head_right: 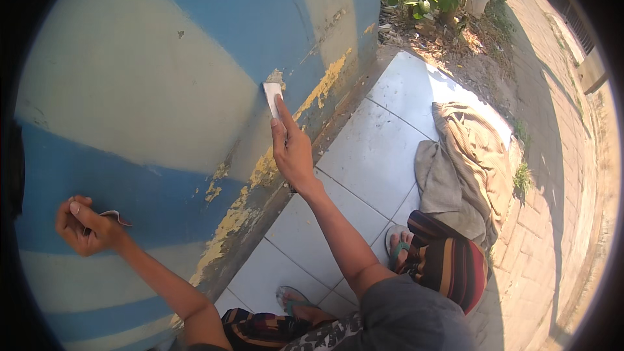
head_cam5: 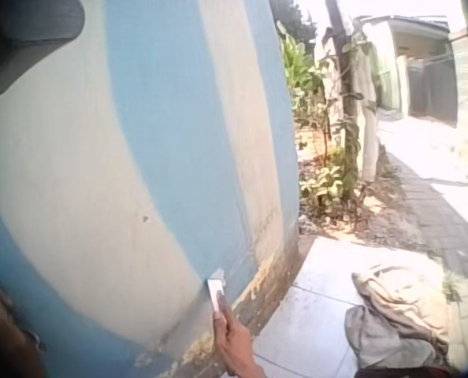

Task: The person scrapes peeling paint from the lower section of a striped wall using a putty knife and then sands the area by hand with a piece of sandpaper.

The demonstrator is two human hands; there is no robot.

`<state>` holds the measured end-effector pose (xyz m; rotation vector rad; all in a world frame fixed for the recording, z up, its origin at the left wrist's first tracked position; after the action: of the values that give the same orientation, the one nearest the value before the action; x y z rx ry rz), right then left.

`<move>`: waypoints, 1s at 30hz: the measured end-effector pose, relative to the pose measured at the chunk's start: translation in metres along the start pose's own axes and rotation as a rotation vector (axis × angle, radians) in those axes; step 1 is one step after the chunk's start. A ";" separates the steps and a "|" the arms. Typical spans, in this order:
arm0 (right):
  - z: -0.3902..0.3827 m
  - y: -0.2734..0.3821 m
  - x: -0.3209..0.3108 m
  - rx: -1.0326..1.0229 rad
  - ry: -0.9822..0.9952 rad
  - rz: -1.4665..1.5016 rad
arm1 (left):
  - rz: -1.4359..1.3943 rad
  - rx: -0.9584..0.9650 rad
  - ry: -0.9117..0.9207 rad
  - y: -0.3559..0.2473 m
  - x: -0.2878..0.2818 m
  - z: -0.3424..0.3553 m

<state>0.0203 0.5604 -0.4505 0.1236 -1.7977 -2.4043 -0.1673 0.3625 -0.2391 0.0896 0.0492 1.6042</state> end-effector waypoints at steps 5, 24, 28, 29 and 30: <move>0.004 -0.002 -0.015 0.169 0.059 -0.090 | 0.007 -0.044 -0.029 -0.002 0.006 -0.008; -0.001 -0.002 -0.004 0.097 0.053 0.005 | 0.014 0.023 -0.008 -0.002 0.004 0.000; -0.001 -0.006 -0.008 0.114 0.020 0.034 | 0.035 -0.065 -0.027 -0.001 0.002 -0.007; 0.002 -0.003 -0.008 0.073 0.008 0.084 | 0.017 -0.037 -0.026 0.001 0.003 -0.005; 0.005 -0.003 -0.007 0.064 0.006 0.083 | 0.000 -0.009 -0.025 0.002 0.004 -0.004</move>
<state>0.0266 0.5672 -0.4522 0.0620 -1.8399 -2.2889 -0.1700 0.3665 -0.2423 0.1028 0.0228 1.6027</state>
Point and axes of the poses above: each hand's wrist, its own z-axis towards the middle knuckle, its own x-axis out of the palm, y = z × x, the point moved 1 cm from there along z, towards the middle knuckle, and after that the axes turned 4 degrees about -y, right-handed, at the moved point
